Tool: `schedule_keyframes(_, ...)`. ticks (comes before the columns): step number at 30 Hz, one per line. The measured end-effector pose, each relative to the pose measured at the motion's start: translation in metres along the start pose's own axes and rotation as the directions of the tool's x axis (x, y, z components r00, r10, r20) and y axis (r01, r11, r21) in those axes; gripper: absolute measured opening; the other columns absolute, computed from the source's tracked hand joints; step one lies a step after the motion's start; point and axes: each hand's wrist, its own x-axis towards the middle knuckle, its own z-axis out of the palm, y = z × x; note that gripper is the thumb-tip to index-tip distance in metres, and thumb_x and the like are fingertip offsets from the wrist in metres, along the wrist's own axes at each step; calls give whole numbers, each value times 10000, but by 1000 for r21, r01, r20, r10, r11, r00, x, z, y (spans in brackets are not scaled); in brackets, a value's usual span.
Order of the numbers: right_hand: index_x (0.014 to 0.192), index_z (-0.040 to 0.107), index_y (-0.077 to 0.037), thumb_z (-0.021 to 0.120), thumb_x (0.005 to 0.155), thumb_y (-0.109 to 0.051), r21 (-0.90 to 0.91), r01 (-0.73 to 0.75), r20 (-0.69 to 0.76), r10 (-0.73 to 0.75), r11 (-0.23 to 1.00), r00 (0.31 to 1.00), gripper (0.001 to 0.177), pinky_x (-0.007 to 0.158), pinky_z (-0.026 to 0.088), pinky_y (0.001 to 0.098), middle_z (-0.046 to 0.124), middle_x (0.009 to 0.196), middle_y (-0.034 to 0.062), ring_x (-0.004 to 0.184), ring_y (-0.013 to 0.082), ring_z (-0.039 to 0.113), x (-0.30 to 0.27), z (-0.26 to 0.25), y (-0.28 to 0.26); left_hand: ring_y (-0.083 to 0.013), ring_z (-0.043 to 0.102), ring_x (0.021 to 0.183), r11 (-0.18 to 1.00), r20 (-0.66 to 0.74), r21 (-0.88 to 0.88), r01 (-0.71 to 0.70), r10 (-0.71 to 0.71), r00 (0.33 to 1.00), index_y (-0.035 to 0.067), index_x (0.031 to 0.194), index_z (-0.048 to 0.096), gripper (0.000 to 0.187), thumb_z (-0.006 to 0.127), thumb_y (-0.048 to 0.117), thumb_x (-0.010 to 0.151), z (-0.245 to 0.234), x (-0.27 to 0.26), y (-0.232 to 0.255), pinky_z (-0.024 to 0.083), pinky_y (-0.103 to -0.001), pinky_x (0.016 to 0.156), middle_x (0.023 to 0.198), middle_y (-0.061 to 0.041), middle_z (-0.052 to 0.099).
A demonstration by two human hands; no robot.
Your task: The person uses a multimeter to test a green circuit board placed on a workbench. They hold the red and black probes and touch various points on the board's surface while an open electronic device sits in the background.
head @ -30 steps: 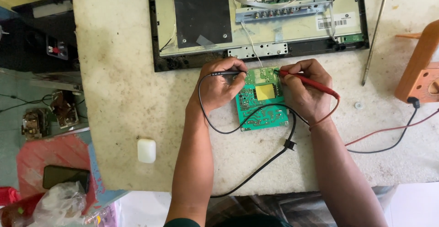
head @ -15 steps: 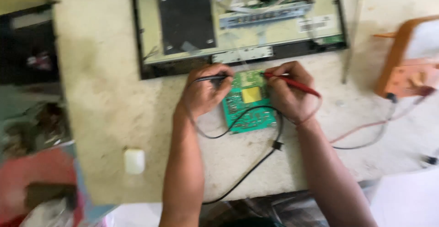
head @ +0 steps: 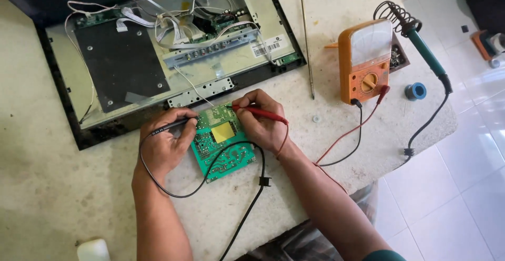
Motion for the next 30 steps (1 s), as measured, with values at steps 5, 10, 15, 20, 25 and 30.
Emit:
schedule_keyframes(5,937,660,-4,666,854,-3,28,7,-11,-7,1000,1000,83,754,599,329,759,967,217,870,233,728,0,1,2,-264,749,917,1000,1,23,21,-21,1000,126,973,772,94,746,122,882,0,0,0,571,-372,860,901,-94,760)
schedule_keyframes(10,939,657,-3,667,853,-4,58,14,-18,-13,998,1000,86,756,603,338,755,956,217,868,235,724,0,3,-5,-290,751,905,1000,2,29,7,-7,1000,105,971,768,83,732,110,895,-2,2,6,580,-388,826,885,-127,754)
schedule_keyframes(15,929,668,-3,660,848,-3,68,14,-23,-12,998,1000,81,729,609,330,752,936,217,854,231,729,0,3,-3,-275,753,882,1000,-17,14,7,-7,1000,96,952,773,72,751,83,885,-1,1,2,583,-380,812,881,-124,758)
schedule_keyframes(20,928,671,4,665,844,-5,75,25,-14,-24,997,1000,84,734,614,339,747,934,222,856,239,728,0,2,-7,-284,752,903,1000,-20,1,9,-9,1000,75,967,772,86,748,59,886,-3,0,2,583,-383,821,891,-141,758)
schedule_keyframes(25,936,667,10,657,846,0,80,21,-18,-20,997,1000,92,734,611,336,740,931,229,855,241,722,0,2,-9,-308,750,913,1000,-15,-6,19,-19,1000,66,973,780,103,746,53,877,-4,0,4,584,-403,818,888,-159,757)
schedule_keyframes(30,934,670,-1,658,843,-2,71,43,-4,-42,997,999,91,739,616,344,746,933,220,852,247,731,1,1,-6,-262,755,889,999,-22,-29,44,-45,999,85,948,781,101,747,52,859,-3,0,1,589,-378,823,878,-127,764)
